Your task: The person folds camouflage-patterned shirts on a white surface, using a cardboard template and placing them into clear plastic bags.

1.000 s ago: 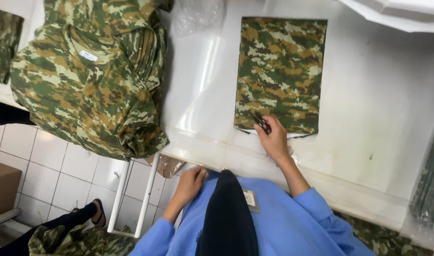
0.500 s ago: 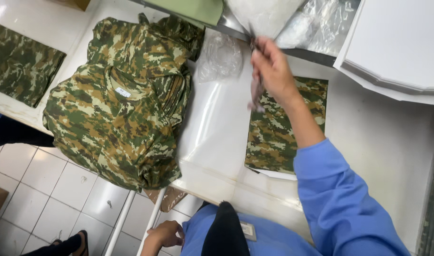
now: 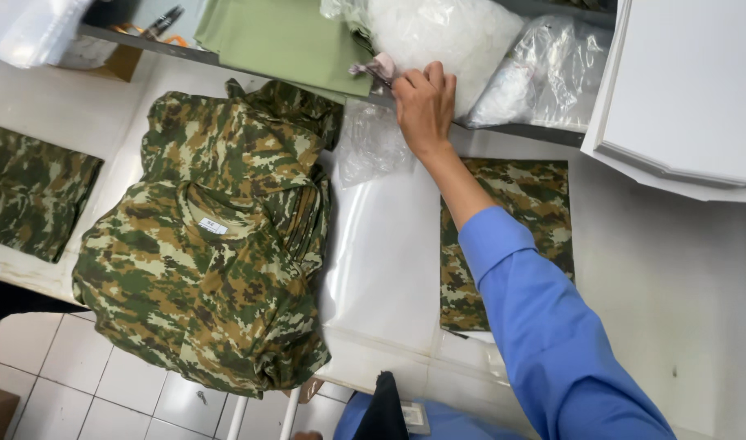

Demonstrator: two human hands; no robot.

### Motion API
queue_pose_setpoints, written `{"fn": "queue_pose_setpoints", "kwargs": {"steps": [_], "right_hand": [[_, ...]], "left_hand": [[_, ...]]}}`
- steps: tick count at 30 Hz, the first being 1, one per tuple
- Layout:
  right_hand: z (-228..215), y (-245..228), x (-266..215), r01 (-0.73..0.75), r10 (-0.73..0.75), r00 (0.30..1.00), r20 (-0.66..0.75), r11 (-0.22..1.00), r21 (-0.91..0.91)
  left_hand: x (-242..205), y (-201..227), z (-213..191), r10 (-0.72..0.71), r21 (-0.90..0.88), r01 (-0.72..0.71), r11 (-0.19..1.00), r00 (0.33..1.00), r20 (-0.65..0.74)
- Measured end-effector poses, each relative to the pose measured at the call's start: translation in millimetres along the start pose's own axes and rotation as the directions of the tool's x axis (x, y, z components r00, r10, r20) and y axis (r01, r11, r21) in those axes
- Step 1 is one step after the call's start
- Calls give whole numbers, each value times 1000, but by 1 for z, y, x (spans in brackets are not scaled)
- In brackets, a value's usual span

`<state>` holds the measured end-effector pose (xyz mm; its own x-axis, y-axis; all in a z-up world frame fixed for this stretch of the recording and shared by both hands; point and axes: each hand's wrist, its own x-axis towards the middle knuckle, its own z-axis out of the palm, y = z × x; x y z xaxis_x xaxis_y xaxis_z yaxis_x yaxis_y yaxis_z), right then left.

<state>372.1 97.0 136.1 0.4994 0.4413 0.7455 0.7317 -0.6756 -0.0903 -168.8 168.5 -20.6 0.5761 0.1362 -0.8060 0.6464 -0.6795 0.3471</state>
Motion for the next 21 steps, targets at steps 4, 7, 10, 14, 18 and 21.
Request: {"fn": "queue_pose_setpoints", "kwargs": {"steps": [4, 7, 10, 14, 18, 21], "right_hand": [[-42, 8, -46, -121, 120, 993, 8, 991, 59], [-90, 39, -136, -334, 337, 942, 6, 932, 141], [-143, 95, -271, -574, 589, 799, 121, 807, -137], [-211, 121, -388, -832, 920, 309, 241, 385, -400], [-223, 103, -413, -939, 904, 135, 406, 247, -239], [-226, 84, -429, -977, 827, 6, 562, 125, -174]], "left_hand": [[0, 45, -25, 155, 3, -156, 988, 987, 50], [38, 137, -64, 307, -182, -351, 918, 923, -232], [94, 185, -45, 261, -301, -350, 887, 918, -298], [117, 242, -33, 251, -276, -320, 906, 933, -257], [133, 252, -25, 264, -355, -395, 847, 893, -364], [132, 230, -37, 222, -465, -409, 785, 887, -406]]}}
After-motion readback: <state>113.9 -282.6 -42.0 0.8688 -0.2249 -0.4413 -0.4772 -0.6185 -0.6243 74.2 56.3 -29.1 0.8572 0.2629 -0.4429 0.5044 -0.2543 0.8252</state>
